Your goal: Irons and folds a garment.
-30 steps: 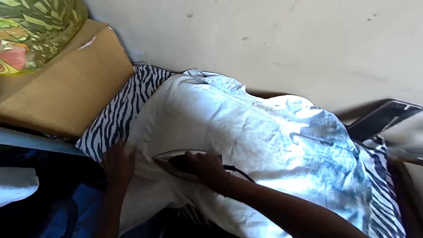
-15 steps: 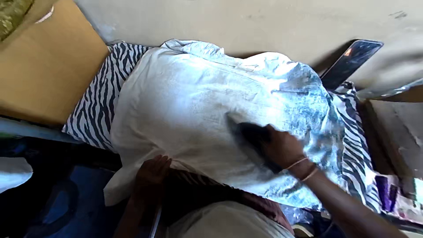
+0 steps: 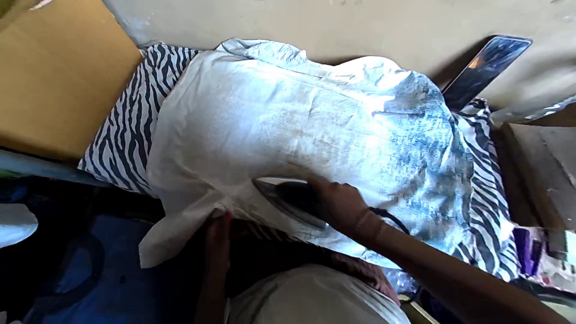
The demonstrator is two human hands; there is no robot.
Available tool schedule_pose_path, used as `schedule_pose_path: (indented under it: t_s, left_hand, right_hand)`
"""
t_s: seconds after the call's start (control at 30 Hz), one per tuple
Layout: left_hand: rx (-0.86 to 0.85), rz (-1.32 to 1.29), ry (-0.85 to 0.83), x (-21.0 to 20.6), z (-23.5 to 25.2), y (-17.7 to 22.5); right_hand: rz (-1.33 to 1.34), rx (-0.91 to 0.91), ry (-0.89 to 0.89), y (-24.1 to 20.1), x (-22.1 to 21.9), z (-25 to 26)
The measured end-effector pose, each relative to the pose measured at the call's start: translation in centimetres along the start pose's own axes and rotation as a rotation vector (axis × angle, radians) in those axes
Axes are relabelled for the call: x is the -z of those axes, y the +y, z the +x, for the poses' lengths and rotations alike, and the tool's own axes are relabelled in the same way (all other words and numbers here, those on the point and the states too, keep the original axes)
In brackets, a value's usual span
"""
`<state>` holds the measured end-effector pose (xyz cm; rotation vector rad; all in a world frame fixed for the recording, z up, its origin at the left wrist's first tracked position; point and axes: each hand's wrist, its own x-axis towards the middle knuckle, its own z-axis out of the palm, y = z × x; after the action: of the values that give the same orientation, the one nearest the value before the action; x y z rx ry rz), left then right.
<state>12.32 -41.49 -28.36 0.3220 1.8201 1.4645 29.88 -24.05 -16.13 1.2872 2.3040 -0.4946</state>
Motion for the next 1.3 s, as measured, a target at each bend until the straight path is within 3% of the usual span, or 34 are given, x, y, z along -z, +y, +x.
schedule_pose_path:
  t_s: [0.07,0.2,0.33,0.43,0.5,0.53,0.57,0.67,0.73,0.77,0.87,0.9,1.0,1.1,1.2,1.3]
  left_hand:
    - [-0.118,0.038,0.164,0.4,1.1,0.1]
    - [-0.324,0.326,0.258,1.9,1.4,-1.4]
    - [-0.343,0.519,0.335,1.5,1.3,-1.4]
    - [-0.228,0.624,0.187,2.0,0.4,-1.3]
    - [-0.032,0.736,-0.080,3.4,-0.8,1.5]
    - [-0.013,0.777,-0.155,4.4,-1.1,3.0]
    - [-0.083,0.806,-0.161,5.4,-1.2,4.5]
    - [-0.578,0.917,-0.028,7.8,2.0,8.5]
    - [-0.853,0.947,-0.046,6.2,6.0,10.5]
    - [-0.954,0.935,-0.132,4.6,8.1,10.8]
    - [-1.114,1.014,-0.419,0.5,15.6,8.7]
    - [-1.107,1.091,-0.408,0.7,18.5,7.6]
    - [-0.934,1.248,-0.140,5.1,25.7,6.5]
    - [-0.811,1.237,-0.053,6.4,27.9,6.8]
    - [-0.763,1.227,-0.052,6.2,27.1,8.0]
    - [-0.708,1.211,-0.036,6.1,26.3,7.8]
  right_hand:
    - [-0.040,0.094,0.020,-0.9,-0.6,0.4]
    - [-0.148,0.362,0.202,1.1,-3.6,-1.3]
    - [-0.099,0.267,0.051,-2.9,-1.4,-0.1]
    - [-0.032,0.137,0.036,-3.6,0.0,2.3]
    - [0.032,0.000,0.109,-0.3,0.3,3.2]
    - [0.054,-0.092,0.140,2.5,0.3,2.8]
    - [0.083,-0.197,0.168,5.8,0.0,1.9]
    - [0.162,-0.502,0.347,17.1,-3.1,-3.0]
    - [0.234,-0.691,0.421,22.0,-5.1,-6.4]
    - [0.275,-0.748,0.434,22.9,-5.7,-7.6]
    - [0.353,-0.664,0.376,17.9,-4.8,-8.2]
    - [0.342,-0.589,0.315,14.2,-4.3,-7.4]
    - [0.309,-0.312,0.082,1.3,-3.9,-4.5]
    - [0.290,-0.100,0.108,-5.9,-4.9,-3.1]
    - [0.243,-0.276,0.378,-2.0,-7.0,-4.3]
    - [0.347,-0.708,0.251,8.2,-7.5,-8.1]
